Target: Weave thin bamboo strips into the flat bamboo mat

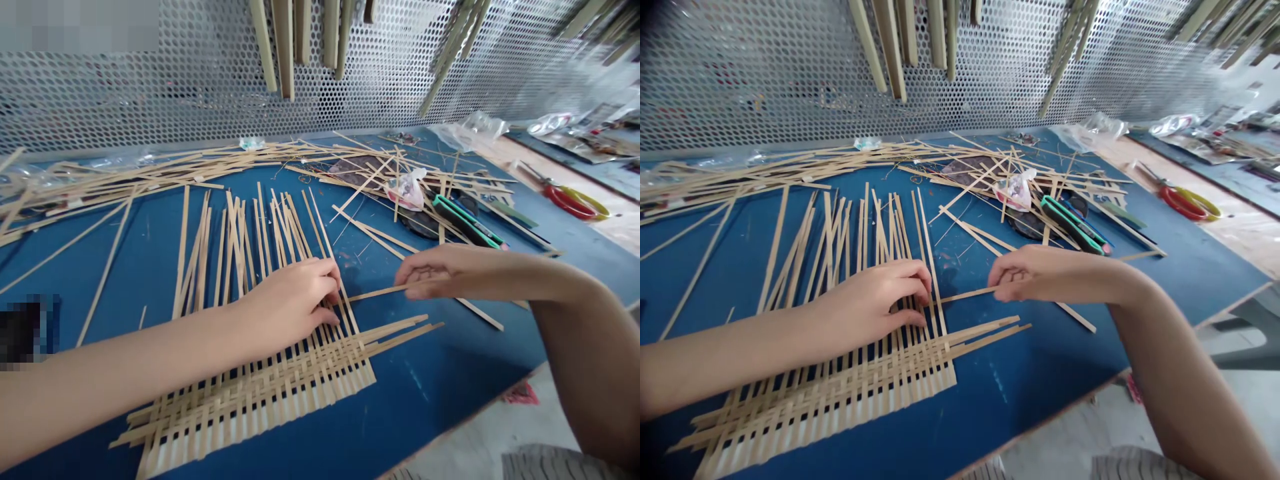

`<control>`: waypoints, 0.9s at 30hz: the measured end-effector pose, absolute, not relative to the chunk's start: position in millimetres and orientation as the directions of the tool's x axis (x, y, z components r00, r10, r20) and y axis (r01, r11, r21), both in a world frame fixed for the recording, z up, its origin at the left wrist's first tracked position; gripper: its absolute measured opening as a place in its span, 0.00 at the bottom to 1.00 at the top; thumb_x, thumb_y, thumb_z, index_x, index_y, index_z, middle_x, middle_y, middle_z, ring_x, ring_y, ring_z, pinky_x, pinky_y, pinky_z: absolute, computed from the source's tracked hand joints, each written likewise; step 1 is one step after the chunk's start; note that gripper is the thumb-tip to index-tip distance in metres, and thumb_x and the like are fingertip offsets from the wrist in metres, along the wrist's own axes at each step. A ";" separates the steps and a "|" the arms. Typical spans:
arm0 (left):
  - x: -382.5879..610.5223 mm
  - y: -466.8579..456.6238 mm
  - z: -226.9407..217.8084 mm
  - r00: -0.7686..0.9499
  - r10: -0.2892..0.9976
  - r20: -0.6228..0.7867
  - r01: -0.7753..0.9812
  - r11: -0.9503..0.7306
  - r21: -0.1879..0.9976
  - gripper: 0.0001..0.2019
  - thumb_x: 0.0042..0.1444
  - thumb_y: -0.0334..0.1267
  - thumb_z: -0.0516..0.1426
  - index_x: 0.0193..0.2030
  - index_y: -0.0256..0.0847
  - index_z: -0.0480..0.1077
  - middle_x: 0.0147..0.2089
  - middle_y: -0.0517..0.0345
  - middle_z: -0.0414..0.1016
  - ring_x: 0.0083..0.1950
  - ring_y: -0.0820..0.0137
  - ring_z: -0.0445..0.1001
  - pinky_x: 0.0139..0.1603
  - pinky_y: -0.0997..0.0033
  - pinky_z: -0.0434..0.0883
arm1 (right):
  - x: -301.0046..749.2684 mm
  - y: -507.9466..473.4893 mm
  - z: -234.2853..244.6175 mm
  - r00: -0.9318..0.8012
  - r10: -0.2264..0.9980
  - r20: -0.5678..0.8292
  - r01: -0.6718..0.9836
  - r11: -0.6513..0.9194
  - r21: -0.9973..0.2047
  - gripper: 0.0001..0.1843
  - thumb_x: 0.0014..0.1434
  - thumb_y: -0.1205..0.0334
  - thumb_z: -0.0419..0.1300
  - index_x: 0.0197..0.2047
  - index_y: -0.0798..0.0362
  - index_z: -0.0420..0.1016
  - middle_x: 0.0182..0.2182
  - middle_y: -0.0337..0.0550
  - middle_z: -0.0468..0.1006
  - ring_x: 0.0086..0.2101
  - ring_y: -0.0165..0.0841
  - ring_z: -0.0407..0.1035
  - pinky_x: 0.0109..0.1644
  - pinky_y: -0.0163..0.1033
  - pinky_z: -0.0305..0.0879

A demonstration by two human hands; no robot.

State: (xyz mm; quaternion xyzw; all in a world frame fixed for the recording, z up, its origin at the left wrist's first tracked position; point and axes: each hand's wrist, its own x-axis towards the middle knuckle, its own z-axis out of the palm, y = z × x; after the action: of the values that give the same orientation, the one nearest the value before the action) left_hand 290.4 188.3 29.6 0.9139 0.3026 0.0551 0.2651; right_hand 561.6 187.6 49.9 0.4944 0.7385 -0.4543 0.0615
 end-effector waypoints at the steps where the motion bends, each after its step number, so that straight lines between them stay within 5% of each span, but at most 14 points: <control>1: 290.4 187.8 27.8 0.808 0.587 -0.045 0.521 -0.677 0.519 0.01 0.54 0.31 0.60 0.33 0.37 0.72 0.40 0.58 0.70 0.44 0.67 0.71 0.44 0.67 0.69 | 549.5 191.9 50.5 -0.527 0.663 -0.532 0.771 0.110 -0.627 0.15 0.54 0.46 0.58 0.40 0.46 0.74 0.31 0.37 0.78 0.30 0.32 0.70 0.29 0.33 0.63; 10: 285.8 178.5 25.4 0.860 0.507 0.057 0.463 -0.823 0.328 0.10 0.61 0.35 0.53 0.34 0.36 0.75 0.40 0.54 0.70 0.41 0.65 0.69 0.40 0.64 0.67 | 506.7 207.0 23.4 -0.630 0.660 -0.408 0.623 0.117 -0.773 0.07 0.53 0.57 0.60 0.29 0.51 0.72 0.21 0.33 0.73 0.24 0.27 0.69 0.28 0.32 0.65; 21: 284.2 181.9 21.4 0.780 0.625 -0.016 0.515 -0.628 0.583 0.09 0.60 0.25 0.53 0.37 0.38 0.74 0.41 0.60 0.68 0.42 0.74 0.70 0.42 0.74 0.67 | 510.5 196.0 20.8 -0.594 0.713 -0.373 0.637 0.134 -0.759 0.03 0.54 0.64 0.56 0.29 0.53 0.69 0.23 0.36 0.74 0.26 0.28 0.70 0.29 0.31 0.64; 27: 282.6 196.7 20.9 0.830 0.549 0.097 0.456 -0.769 0.448 0.09 0.58 0.25 0.56 0.34 0.40 0.76 0.38 0.60 0.73 0.42 0.69 0.69 0.41 0.68 0.65 | 507.7 193.6 18.9 -0.589 0.707 -0.391 0.645 0.120 -0.755 0.03 0.54 0.64 0.57 0.29 0.52 0.70 0.23 0.36 0.75 0.26 0.29 0.71 0.29 0.32 0.65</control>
State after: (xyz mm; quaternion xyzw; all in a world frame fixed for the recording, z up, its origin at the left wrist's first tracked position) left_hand 282.6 196.7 20.9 0.9337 0.2693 0.1118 0.2076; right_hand 507.7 193.6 18.9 0.4520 0.7476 -0.4856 -0.0319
